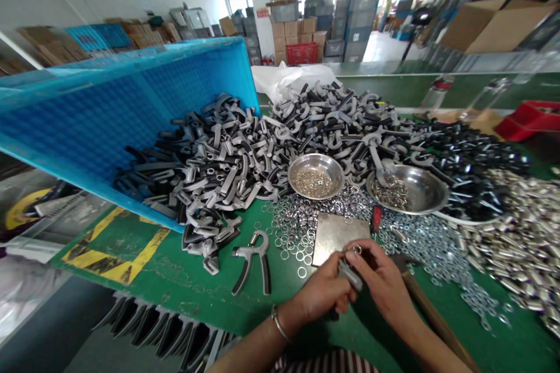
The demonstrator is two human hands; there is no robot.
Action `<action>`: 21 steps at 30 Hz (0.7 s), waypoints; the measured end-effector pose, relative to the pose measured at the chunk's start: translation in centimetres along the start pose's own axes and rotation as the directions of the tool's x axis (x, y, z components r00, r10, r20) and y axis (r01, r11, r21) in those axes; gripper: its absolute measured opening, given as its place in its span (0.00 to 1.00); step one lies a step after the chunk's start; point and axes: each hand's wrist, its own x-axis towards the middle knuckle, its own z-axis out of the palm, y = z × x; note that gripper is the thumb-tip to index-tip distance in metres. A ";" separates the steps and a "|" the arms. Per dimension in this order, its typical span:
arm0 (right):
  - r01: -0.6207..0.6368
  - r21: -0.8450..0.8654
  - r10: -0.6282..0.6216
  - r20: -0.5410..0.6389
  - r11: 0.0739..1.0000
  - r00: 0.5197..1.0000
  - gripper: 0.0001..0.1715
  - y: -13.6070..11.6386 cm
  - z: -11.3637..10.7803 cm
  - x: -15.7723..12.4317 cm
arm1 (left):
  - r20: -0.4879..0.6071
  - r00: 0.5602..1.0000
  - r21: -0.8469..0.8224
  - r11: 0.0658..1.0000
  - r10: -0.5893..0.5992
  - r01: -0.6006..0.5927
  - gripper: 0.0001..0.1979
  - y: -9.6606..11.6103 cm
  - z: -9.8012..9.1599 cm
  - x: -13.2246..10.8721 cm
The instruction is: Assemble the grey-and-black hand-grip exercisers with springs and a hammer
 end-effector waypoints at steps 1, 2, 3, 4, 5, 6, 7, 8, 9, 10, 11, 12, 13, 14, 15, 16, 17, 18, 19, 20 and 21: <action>0.018 -0.030 -0.016 0.039 0.999 0.999 0.14 -0.1 -0.4 0.0 | 0.109 0.993 0.019 0.998 -0.055 0.053 0.31 0.4 0.1 -0.4; 0.027 -0.047 -0.023 0.079 0.999 0.997 0.14 -0.3 -0.8 0.2 | 0.202 0.975 0.028 0.996 -0.090 0.086 0.35 0.9 0.1 -0.8; 0.029 -0.054 -0.022 0.124 0.998 0.992 0.13 -0.5 -1.3 0.4 | 0.268 0.958 0.010 0.995 -0.101 0.102 0.37 1.3 0.1 -1.2; 0.026 -0.062 -0.015 0.179 0.998 0.984 0.13 -0.6 -1.8 0.9 | 0.311 0.945 -0.030 0.993 -0.098 0.113 0.35 1.8 0.2 -1.5; 0.030 -0.084 -0.009 0.242 0.996 0.970 0.13 -0.6 -2.2 1.5 | 0.331 0.939 -0.074 0.990 -0.090 0.121 0.30 2.0 0.2 -1.6; 0.064 -0.141 -0.022 0.286 0.988 0.958 0.13 -0.4 -2.7 2.4 | 0.311 0.947 -0.119 0.986 -0.075 0.117 0.23 2.1 0.2 -1.6; 0.125 -0.222 -0.051 0.313 0.967 0.948 0.13 0.0 -3.1 3.5 | 0.253 0.966 -0.149 0.985 -0.052 0.092 0.17 2.1 0.3 -1.5; 0.200 -0.314 -0.096 0.318 0.928 0.943 0.13 0.4 -3.5 4.8 | 0.157 0.987 -0.155 0.987 -0.019 0.044 0.14 1.9 0.2 -1.3; 0.270 -0.402 -0.151 0.303 0.875 0.941 0.13 1.0 -3.8 6.1 | 0.038 0.999 -0.132 0.991 0.029 -0.024 0.14 1.8 0.1 -0.9; 0.317 -0.469 -0.201 0.281 0.824 0.938 0.11 1.5 -4.1 7.4 | -0.078 0.993 -0.083 0.992 0.092 -0.098 0.14 1.8 0.0 -0.6; 0.344 -0.510 -0.238 0.263 0.788 0.935 0.09 2.0 -4.4 8.5 | -0.165 0.974 -0.021 0.987 0.155 -0.160 0.14 1.9 -0.3 -0.2; 0.356 -0.524 -0.252 0.260 0.774 0.932 0.08 2.3 -4.6 9.5 | -0.211 0.956 0.040 0.980 0.201 -0.197 0.15 2.3 -0.6 0.0; 0.359 -0.519 -0.252 0.267 0.776 0.930 0.08 2.5 -4.7 10.2 | -0.229 0.947 0.100 0.973 0.226 -0.208 0.15 2.8 -1.0 0.3; 0.363 -0.513 -0.253 0.274 0.778 0.928 0.09 2.6 -4.8 10.5 | -0.237 0.942 0.158 0.966 0.236 -0.202 0.16 3.4 -1.3 0.4; 0.365 -0.502 -0.251 0.281 0.784 0.926 0.10 2.4 -4.7 10.6 | -0.252 0.937 0.218 0.958 0.240 -0.187 0.17 4.1 -1.7 0.5; 0.363 -0.488 -0.248 0.285 0.794 0.926 0.11 2.2 -4.6 10.3 | -0.282 0.926 0.277 0.946 0.249 -0.170 0.17 4.7 -1.9 0.5; 0.360 -0.480 -0.244 0.287 0.800 0.926 0.11 1.9 -4.3 9.8 | -0.325 0.906 0.330 0.930 0.270 -0.159 0.16 5.2 -2.0 0.5; 0.335 -0.452 -0.225 0.280 0.827 0.933 0.12 1.6 -3.9 9.0 | -0.368 0.878 0.379 0.912 0.305 -0.158 0.16 5.6 -2.0 0.4; 0.275 -0.381 -0.183 0.260 0.883 0.948 0.13 1.2 -3.4 8.1 | -0.399 0.848 0.421 0.891 0.349 -0.168 0.16 5.8 -1.8 0.4; 0.174 -0.256 -0.114 0.236 0.951 0.965 0.15 0.9 -2.9 7.0 | -0.413 0.822 0.455 0.871 0.393 -0.188 0.15 5.8 -1.6 0.4; 0.041 -0.081 -0.023 0.220 0.996 0.975 0.15 0.7 -2.2 6.0 | -0.411 0.802 0.482 0.850 0.433 -0.212 0.15 5.8 -1.2 0.5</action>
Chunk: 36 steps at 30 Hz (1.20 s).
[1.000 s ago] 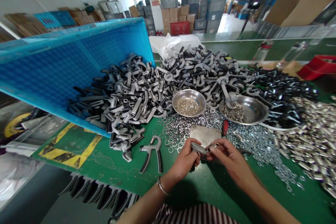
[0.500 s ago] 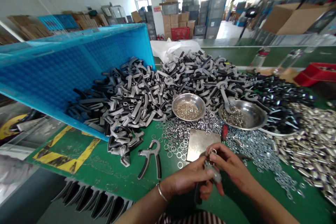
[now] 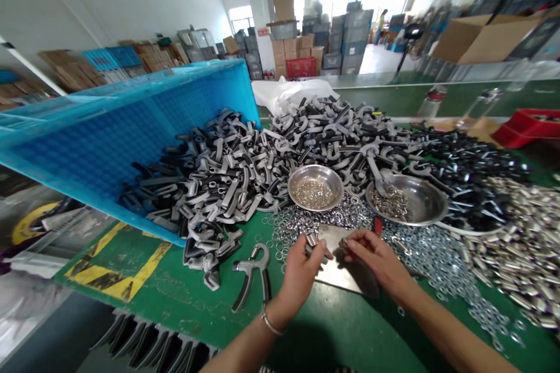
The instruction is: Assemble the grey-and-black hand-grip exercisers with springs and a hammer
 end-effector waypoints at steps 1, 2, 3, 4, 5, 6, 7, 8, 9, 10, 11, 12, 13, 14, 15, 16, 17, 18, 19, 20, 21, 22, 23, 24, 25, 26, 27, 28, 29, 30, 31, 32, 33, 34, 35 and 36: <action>-0.097 0.224 0.096 0.013 0.970 0.995 0.16 -0.3 0.9 -0.8 | -0.006 0.999 0.011 0.999 0.042 -0.041 0.15 0.0 0.4 -0.1; -0.179 0.423 0.174 0.050 0.888 0.983 0.17 -0.5 1.7 -1.5 | -0.001 0.997 0.023 0.997 0.080 -0.080 0.15 0.0 0.8 -0.2; -0.233 0.563 0.221 0.090 0.793 0.971 0.18 -0.6 2.4 -2.1 | 0.008 0.994 0.042 0.993 0.113 -0.113 0.15 -0.1 1.2 -0.3; -0.260 0.637 0.237 0.123 0.726 0.964 0.18 -0.6 3.0 -2.4 | 0.015 0.991 0.063 0.989 0.136 -0.136 0.15 -0.2 1.5 -0.4; -0.275 0.678 0.241 0.147 0.682 0.959 0.17 -0.6 3.4 -2.7 | 0.021 0.988 0.089 0.984 0.151 -0.152 0.14 -0.4 1.8 -0.4; -0.284 0.703 0.241 0.163 0.652 0.957 0.16 -0.5 3.6 -2.8 | 0.022 0.987 0.118 0.980 0.160 -0.162 0.14 -0.6 2.0 -0.4; -0.291 0.719 0.243 0.174 0.631 0.954 0.15 -0.3 3.7 -2.8 | 0.019 0.986 0.146 0.975 0.166 -0.167 0.14 -0.7 2.1 -0.5; -0.296 0.727 0.244 0.180 0.620 0.953 0.15 -0.2 3.7 -2.8 | 0.014 0.985 0.169 0.971 0.171 -0.171 0.14 -0.9 2.2 -0.5; -0.297 0.726 0.244 0.182 0.620 0.953 0.15 0.0 3.7 -2.8 | 0.011 0.985 0.187 0.967 0.174 -0.173 0.14 -1.1 2.3 -0.5; -0.295 0.715 0.240 0.180 0.634 0.954 0.15 0.1 3.6 -2.9 | 0.009 0.985 0.201 0.964 0.174 -0.172 0.14 -1.2 2.3 -0.6; -0.283 0.690 0.231 0.171 0.666 0.958 0.15 0.2 3.5 -2.9 | 0.002 0.985 0.213 0.963 0.170 -0.166 0.14 -1.2 2.4 -0.7; -0.261 0.648 0.214 0.152 0.715 0.965 0.15 0.2 3.4 -3.0 | -0.008 0.987 0.222 0.963 0.161 -0.155 0.14 -1.2 2.4 -0.7; -0.221 0.586 0.188 0.117 0.780 0.975 0.14 0.2 3.3 -3.2 | -0.021 0.988 0.229 0.963 0.151 -0.142 0.14 -1.2 2.5 -0.8; -0.160 0.493 0.147 0.065 0.855 0.987 0.13 0.1 3.1 -3.4 | -0.037 0.989 0.233 0.964 0.140 -0.127 0.15 -1.0 2.6 -0.9; -0.073 0.363 0.079 -0.001 0.929 0.997 0.11 0.0 2.9 -3.6 | -0.051 0.990 0.231 0.966 0.130 -0.115 0.15 -0.8 2.7 -1.1; 0.035 0.201 -0.023 -0.062 0.979 0.998 0.09 0.0 2.7 -3.7 | -0.055 0.991 0.220 0.969 0.124 -0.109 0.15 -0.6 2.8 -1.2; 0.157 0.024 -0.154 -0.099 0.987 0.983 0.07 -0.1 2.4 -3.8 | -0.050 0.992 0.199 0.974 0.119 -0.107 0.16 -0.2 2.9 -1.4; 0.280 -0.143 -0.295 -0.102 0.949 0.950 0.07 -0.2 2.2 -3.9 | -0.034 0.993 0.172 0.979 0.117 -0.109 0.16 0.1 2.9 -1.6; 0.390 -0.279 -0.424 -0.072 0.878 0.903 0.09 -0.3 2.1 -3.9 | -0.019 0.993 0.144 0.983 0.114 -0.110 0.16 0.4 3.0 -1.8; 0.474 -0.379 -0.521 -0.026 0.795 0.853 0.12 -0.4 2.0 -3.9 | -0.010 0.994 0.122 0.987 0.110 -0.108 0.16 0.7 3.0 -2.0; 0.527 -0.449 -0.585 0.014 0.721 0.811 0.15 -0.4 2.1 -4.0 | -0.012 0.995 0.106 0.989 0.104 -0.102 0.15 1.0 3.0 -2.2; 0.547 -0.506 -0.615 0.039 0.667 0.787 0.17 -0.5 2.2 -4.0 | -0.027 0.995 0.099 0.991 0.093 -0.090 0.15 1.1 3.0 -2.3; 0.539 -0.557 -0.622 0.051 0.632 0.782 0.19 -0.5 2.4 -4.1 | -0.047 0.996 0.099 0.992 0.078 -0.073 0.15 1.0 3.0 -2.3; 0.514 -0.599 -0.602 0.066 0.614 0.796 0.21 -0.3 2.4 -4.3 | -0.068 0.996 0.100 0.993 0.063 -0.056 0.15 0.9 3.0 -2.1; 0.485 -0.629 -0.561 0.092 0.608 0.823 0.22 -0.1 2.1 -4.6 | -0.084 0.995 0.097 0.994 0.047 -0.039 0.16 0.6 3.0 -1.9; 0.455 -0.649 -0.499 0.131 0.610 0.857 0.24 0.3 1.5 -4.9 | -0.094 0.995 0.088 0.996 0.033 -0.025 0.17 0.3 3.0 -1.6; 0.424 -0.665 -0.426 0.172 0.615 0.888 0.25 0.9 0.3 -5.2 | -0.094 0.995 0.072 0.997 0.017 -0.011 0.18 0.0 3.0 -1.2; 0.383 -0.688 -0.353 0.193 0.617 0.915 0.24 1.5 -1.4 -5.6 | -0.088 0.996 0.053 0.999 0.001 0.004 0.20 -0.3 3.0 -0.8; 0.323 -0.722 -0.277 0.188 0.611 0.942 0.23 2.3 -3.7 -5.9 | -0.082 0.997 0.032 0.999 -0.015 0.017 0.20 -0.6 3.0 -0.4; 0.240 -0.771 -0.245 0.112 0.589 0.963 0.20 3.0 -6.5 -6.1 | -0.077 0.997 0.012 1.000 -0.028 0.029 0.21 -0.8 2.9 0.0; 0.101 -0.831 -0.217 -0.025 0.548 0.976 0.16 3.6 -9.6 -6.1 | -0.072 0.997 -0.006 0.999 -0.041 0.041 0.21 -1.0 3.0 0.3; -0.072 -0.873 -0.192 -0.186 0.483 0.963 0.14 4.2 -12.9 -5.9 | -0.072 0.996 -0.022 0.998 -0.056 0.054 0.21 -1.0 3.1 0.6; -0.179 -0.875 -0.181 -0.285 0.449 0.941 0.14 4.6 -16.2 -5.4 | -0.074 0.995 -0.036 0.997 -0.071 0.069 0.21 -1.0 3.4 0.7; -0.239 -0.873 -0.176 -0.338 0.425 0.925 0.14 4.8 -19.3 -4.7 | -0.069 0.994 -0.050 0.995 -0.088 0.085 0.21 -0.9 3.7 0.7; -0.281 -0.872 -0.172 -0.373 0.401 0.912 0.14 4.9 -22.0 -3.8 | -0.050 0.993 -0.059 0.993 -0.105 0.102 0.21 -0.9 4.2 0.6; -0.322 -0.867 -0.161 -0.405 0.380 0.900 0.13 4.8 -24.2 -2.8 | -0.017 0.993 -0.061 0.991 -0.118 0.117 0.22 -0.8 4.7 0.4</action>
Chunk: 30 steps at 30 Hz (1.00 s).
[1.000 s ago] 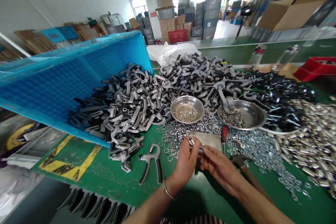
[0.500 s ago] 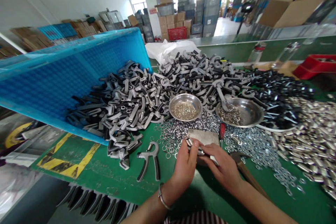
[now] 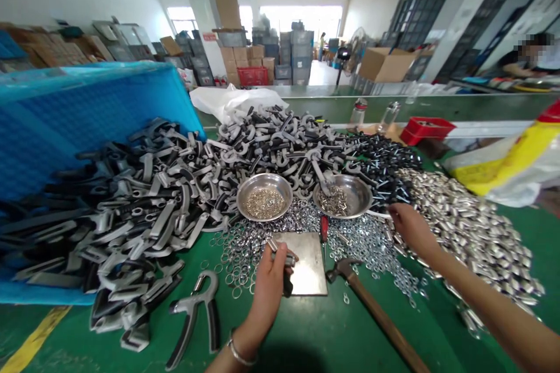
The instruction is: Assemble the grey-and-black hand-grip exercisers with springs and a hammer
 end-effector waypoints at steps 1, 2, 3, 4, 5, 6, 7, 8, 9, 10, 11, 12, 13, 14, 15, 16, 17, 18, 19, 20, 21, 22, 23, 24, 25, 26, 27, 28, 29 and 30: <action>-0.032 -0.026 0.032 0.003 0.999 0.999 0.12 1.1 -0.2 1.8 | 0.041 0.999 0.004 1.000 -0.008 0.008 0.22 0.0 0.5 -0.3; -0.061 -0.052 0.062 0.010 0.997 0.998 0.12 1.8 -0.3 3.4 | 0.085 0.996 0.013 1.000 -0.010 0.009 0.22 -0.1 1.0 -0.7; -0.090 -0.077 0.092 0.020 0.993 0.996 0.11 2.1 -0.2 4.8 | 0.128 0.992 0.023 1.000 -0.010 0.007 0.22 -0.2 1.5 -1.1; -0.117 -0.101 0.121 0.030 0.988 0.992 0.11 2.1 0.1 6.0 | 0.160 0.987 0.034 0.999 -0.011 0.006 0.22 -0.4 1.8 -1.5; -0.142 -0.124 0.148 0.041 0.982 0.988 0.12 2.0 0.5 7.0 | 0.180 0.983 0.043 0.999 -0.016 0.008 0.22 -0.6 2.0 -1.9; -0.162 -0.144 0.171 0.051 0.976 0.984 0.14 1.8 1.0 7.7 | 0.191 0.981 0.052 0.999 -0.023 0.013 0.22 -0.9 2.1 -2.1; -0.178 -0.161 0.189 0.061 0.971 0.980 0.16 1.7 1.4 8.2 | 0.196 0.980 0.063 0.998 -0.031 0.019 0.22 -1.2 2.1 -2.3; -0.188 -0.175 0.203 0.069 0.966 0.977 0.18 1.6 1.9 8.4 | 0.196 0.980 0.076 0.997 -0.041 0.027 0.22 -1.4 2.1 -2.4; -0.193 -0.186 0.210 0.075 0.963 0.975 0.19 1.6 2.2 8.5 | 0.196 0.979 0.089 0.995 -0.051 0.034 0.23 -1.7 2.0 -2.4; -0.192 -0.193 0.210 0.079 0.962 0.974 0.19 1.6 2.4 8.5 | 0.196 0.979 0.104 0.994 -0.061 0.042 0.23 -1.8 1.9 -2.3; -0.187 -0.199 0.205 0.078 0.962 0.976 0.19 1.7 2.5 8.4 | 0.199 0.977 0.117 0.992 -0.072 0.049 0.23 -1.9 1.8 -2.3; -0.176 -0.203 0.194 0.072 0.963 0.978 0.18 1.8 2.5 8.3 | 0.203 0.976 0.127 0.990 -0.079 0.054 0.23 -2.0 1.7 -2.2; -0.157 -0.204 0.173 0.060 0.966 0.983 0.17 1.8 2.4 8.3 | 0.210 0.974 0.132 0.990 -0.085 0.058 0.23 -2.0 1.7 -2.1; -0.129 -0.201 0.141 0.047 0.971 0.989 0.16 1.8 2.3 8.3 | 0.216 0.972 0.131 0.989 -0.089 0.062 0.23 -1.9 1.7 -2.0; -0.093 -0.195 0.102 0.035 0.976 0.994 0.15 1.8 2.2 8.4 | 0.221 0.971 0.123 0.990 -0.092 0.066 0.23 -1.7 1.8 -1.9; -0.050 -0.184 0.056 0.027 0.982 0.998 0.14 1.7 2.1 8.6 | 0.223 0.970 0.108 0.992 -0.094 0.072 0.23 -1.6 1.9 -1.8; -0.004 -0.169 0.009 0.026 0.986 1.000 0.14 1.6 1.9 8.8 | 0.224 0.970 0.084 0.993 -0.097 0.080 0.24 -1.4 2.0 -1.7; 0.041 -0.149 -0.037 0.029 0.988 0.999 0.13 1.6 1.8 9.1 | 0.218 0.971 0.052 0.995 -0.098 0.089 0.24 -1.2 2.0 -1.6; 0.083 -0.125 -0.079 0.033 0.989 0.996 0.12 1.6 1.5 9.4 | 0.206 0.973 0.012 0.995 -0.100 0.099 0.24 -1.0 2.1 -1.5; 0.120 -0.098 -0.117 0.033 0.988 0.993 0.10 1.7 1.3 9.6 | 0.188 0.977 -0.038 0.993 -0.103 0.112 0.23 -0.9 2.0 -1.4; 0.153 -0.069 -0.152 0.029 0.986 0.988 0.07 1.9 0.9 9.6 | 0.166 0.980 -0.099 0.987 -0.108 0.126 0.23 -0.8 1.8 -1.3; 0.182 -0.037 -0.181 0.017 0.983 0.983 0.07 2.0 0.5 9.4 | 0.140 0.983 -0.169 0.976 -0.116 0.139 0.23 -0.8 1.6 -1.1; 0.205 -0.005 -0.205 -0.002 0.979 0.979 0.11 2.1 0.0 9.0 | 0.110 0.986 -0.247 0.957 -0.126 0.150 0.22 -0.8 1.3 -0.9; 0.223 0.027 -0.222 -0.026 0.974 0.975 0.16 1.9 -0.4 8.4 | 0.081 0.987 -0.325 0.933 -0.139 0.157 0.22 -0.8 0.9 -0.7; 0.230 0.057 -0.227 -0.062 0.971 0.972 0.20 1.5 -0.9 7.4 | 0.054 0.987 -0.393 0.906 -0.150 0.159 0.22 -0.9 0.6 -0.6; 0.227 0.084 -0.218 -0.111 0.970 0.970 0.21 0.6 -1.4 6.0 | 0.032 0.987 -0.445 0.882 -0.158 0.156 0.21 -1.0 0.2 -0.4; 0.222 0.115 -0.204 -0.150 0.968 0.967 0.20 -0.8 -1.8 4.1 | 0.018 0.987 -0.477 0.866 -0.162 0.151 0.21 -1.1 0.0 -0.3; 0.213 0.179 -0.184 -0.165 0.960 0.969 0.18 -2.7 -2.2 2.0 | 0.012 0.987 -0.489 0.860 -0.162 0.147 0.21 -1.0 -0.1 -0.2; 0.140 0.380 -0.084 -0.159 0.914 0.984 0.17 -5.1 -2.6 -0.4 | 0.014 0.988 -0.482 0.864 -0.156 0.144 0.21 -1.0 0.0 -0.1; 0.081 0.601 -0.054 -0.063 0.795 0.997 0.18 -7.8 -2.9 -2.9 | 0.013 0.989 -0.447 0.884 -0.148 0.138 0.21 -0.8 0.2 -0.1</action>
